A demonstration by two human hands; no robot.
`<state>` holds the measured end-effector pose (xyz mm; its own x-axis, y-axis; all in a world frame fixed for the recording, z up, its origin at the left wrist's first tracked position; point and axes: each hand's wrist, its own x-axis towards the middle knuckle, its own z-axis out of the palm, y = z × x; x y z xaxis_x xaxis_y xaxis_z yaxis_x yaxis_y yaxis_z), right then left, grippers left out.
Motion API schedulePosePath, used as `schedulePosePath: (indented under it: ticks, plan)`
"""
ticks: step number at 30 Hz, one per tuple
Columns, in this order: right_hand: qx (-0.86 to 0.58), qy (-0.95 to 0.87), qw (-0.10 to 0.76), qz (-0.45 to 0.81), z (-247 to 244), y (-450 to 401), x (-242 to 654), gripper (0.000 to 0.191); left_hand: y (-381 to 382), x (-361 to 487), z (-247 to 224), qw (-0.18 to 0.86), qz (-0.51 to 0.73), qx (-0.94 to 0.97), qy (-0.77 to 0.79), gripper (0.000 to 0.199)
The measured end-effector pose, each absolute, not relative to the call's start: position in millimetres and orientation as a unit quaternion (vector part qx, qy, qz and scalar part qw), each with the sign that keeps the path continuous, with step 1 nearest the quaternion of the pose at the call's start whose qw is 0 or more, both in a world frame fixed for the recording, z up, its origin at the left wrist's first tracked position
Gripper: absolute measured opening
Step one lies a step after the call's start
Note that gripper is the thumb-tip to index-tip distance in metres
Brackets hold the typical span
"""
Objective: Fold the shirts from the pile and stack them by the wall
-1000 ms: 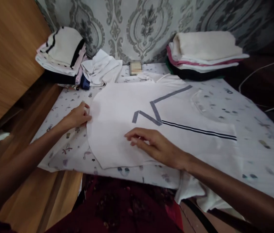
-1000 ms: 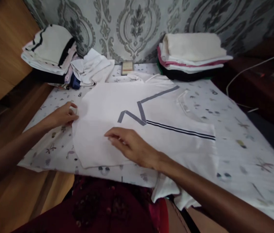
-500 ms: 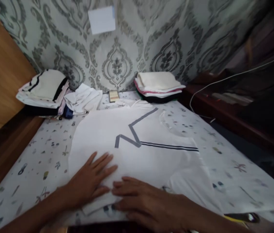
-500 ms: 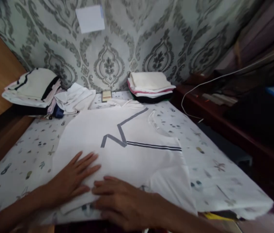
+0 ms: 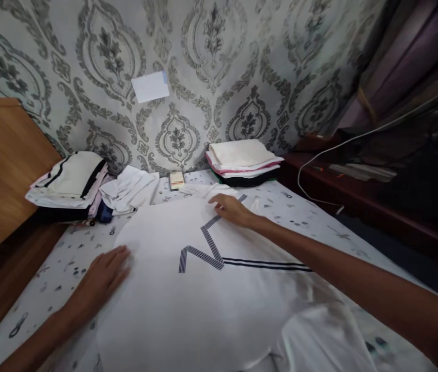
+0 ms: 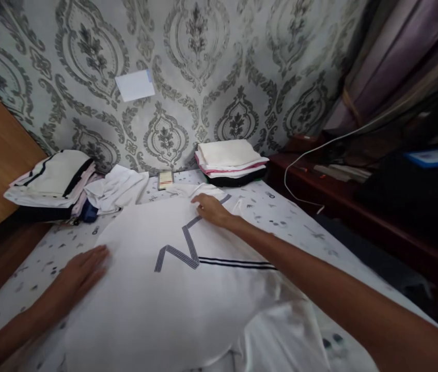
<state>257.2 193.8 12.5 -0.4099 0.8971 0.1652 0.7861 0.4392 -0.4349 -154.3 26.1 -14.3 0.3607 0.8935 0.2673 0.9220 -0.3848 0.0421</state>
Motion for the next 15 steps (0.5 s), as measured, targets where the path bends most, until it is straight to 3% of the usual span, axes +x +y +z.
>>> schedulePosePath:
  ticks: [4,10,15]
  plan:
    - [-0.501,-0.848,0.147,0.084,11.6,245.9,237.0,0.053,102.3,-131.1,7.1,0.019,-0.118,-0.797,-0.592,0.043]
    - [-0.525,-0.828,0.167,0.103,8.5,279.8,223.1,0.023,198.1,-88.1,14.2,0.036,-0.02,-0.8,-0.598,0.042]
    - [-0.571,-0.759,0.259,0.173,16.2,293.8,227.8,0.021,221.3,-82.2,22.9,0.045,0.051,-0.799,-0.598,0.035]
